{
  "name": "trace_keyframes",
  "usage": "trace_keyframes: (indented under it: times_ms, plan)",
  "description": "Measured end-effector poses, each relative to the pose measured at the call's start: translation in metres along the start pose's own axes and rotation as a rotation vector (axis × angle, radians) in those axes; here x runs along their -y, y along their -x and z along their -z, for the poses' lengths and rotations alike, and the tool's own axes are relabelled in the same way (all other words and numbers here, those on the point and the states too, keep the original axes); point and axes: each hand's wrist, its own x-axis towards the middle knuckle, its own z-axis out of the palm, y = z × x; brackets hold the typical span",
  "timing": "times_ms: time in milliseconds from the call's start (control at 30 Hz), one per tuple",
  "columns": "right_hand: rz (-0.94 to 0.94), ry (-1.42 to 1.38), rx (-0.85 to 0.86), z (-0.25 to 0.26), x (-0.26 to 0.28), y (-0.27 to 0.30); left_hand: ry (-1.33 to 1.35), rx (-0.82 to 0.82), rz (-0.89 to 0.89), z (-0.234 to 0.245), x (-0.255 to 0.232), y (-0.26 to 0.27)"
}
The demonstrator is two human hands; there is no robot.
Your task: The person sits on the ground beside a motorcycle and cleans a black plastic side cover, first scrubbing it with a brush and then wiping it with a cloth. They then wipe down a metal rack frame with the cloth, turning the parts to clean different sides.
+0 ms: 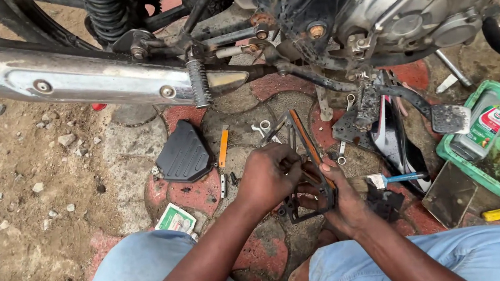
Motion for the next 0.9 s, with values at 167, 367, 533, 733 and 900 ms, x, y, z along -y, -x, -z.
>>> trace_keyframes:
  times_ms: [167,367,533,733,900]
  plan:
    - [-0.020,0.031,0.010,-0.004,-0.001,0.000,0.086,-0.051,0.092,-0.007,0.005,0.000]
    - [-0.011,-0.041,0.017,-0.002,-0.001,0.003,0.335,0.007,0.233,-0.011,0.012,-0.005]
    - [0.033,0.018,0.013,-0.004,0.004,0.001,0.192,-0.081,-0.015,-0.019,0.015,-0.003]
    - [0.046,0.318,-0.029,0.000,0.002,-0.007,0.335,0.129,0.555,0.006,-0.027,-0.008]
    - [0.070,0.431,-0.038,0.010,-0.006,-0.014,0.291,0.129,0.276,-0.005,0.003,-0.003]
